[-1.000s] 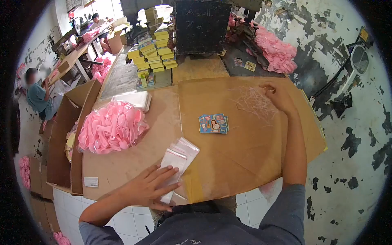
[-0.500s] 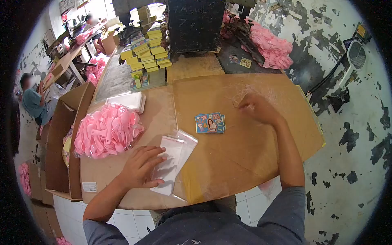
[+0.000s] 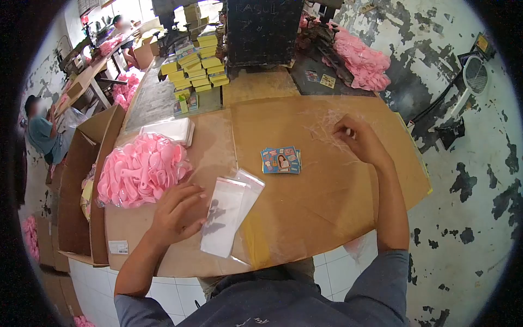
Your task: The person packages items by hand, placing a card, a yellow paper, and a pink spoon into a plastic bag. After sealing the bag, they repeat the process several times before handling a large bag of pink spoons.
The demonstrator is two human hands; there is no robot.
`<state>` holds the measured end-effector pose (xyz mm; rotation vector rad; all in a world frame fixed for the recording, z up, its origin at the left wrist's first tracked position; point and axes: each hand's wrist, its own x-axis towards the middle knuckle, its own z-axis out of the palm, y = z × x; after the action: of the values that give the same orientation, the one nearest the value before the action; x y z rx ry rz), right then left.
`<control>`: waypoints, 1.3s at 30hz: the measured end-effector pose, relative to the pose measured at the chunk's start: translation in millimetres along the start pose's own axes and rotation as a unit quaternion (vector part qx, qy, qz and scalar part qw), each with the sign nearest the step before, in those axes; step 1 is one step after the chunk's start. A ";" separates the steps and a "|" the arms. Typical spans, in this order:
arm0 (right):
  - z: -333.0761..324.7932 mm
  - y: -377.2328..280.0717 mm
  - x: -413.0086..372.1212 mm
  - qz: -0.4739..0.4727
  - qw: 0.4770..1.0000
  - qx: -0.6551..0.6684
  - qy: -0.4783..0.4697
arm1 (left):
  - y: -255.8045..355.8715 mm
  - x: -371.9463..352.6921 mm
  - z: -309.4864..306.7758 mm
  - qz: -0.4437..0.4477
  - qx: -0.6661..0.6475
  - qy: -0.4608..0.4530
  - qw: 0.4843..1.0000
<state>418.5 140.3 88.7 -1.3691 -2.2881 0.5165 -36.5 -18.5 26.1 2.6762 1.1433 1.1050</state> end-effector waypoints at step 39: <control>70.9 -57.3 64.0 -0.230 0.952 -0.144 0.144 | -37.6 5.4 -31.0 -0.194 0.156 0.197 0.948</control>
<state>311.7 164.8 69.1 -0.8966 -2.3818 -0.1623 -76.5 5.1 41.8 2.3103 1.9594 1.5215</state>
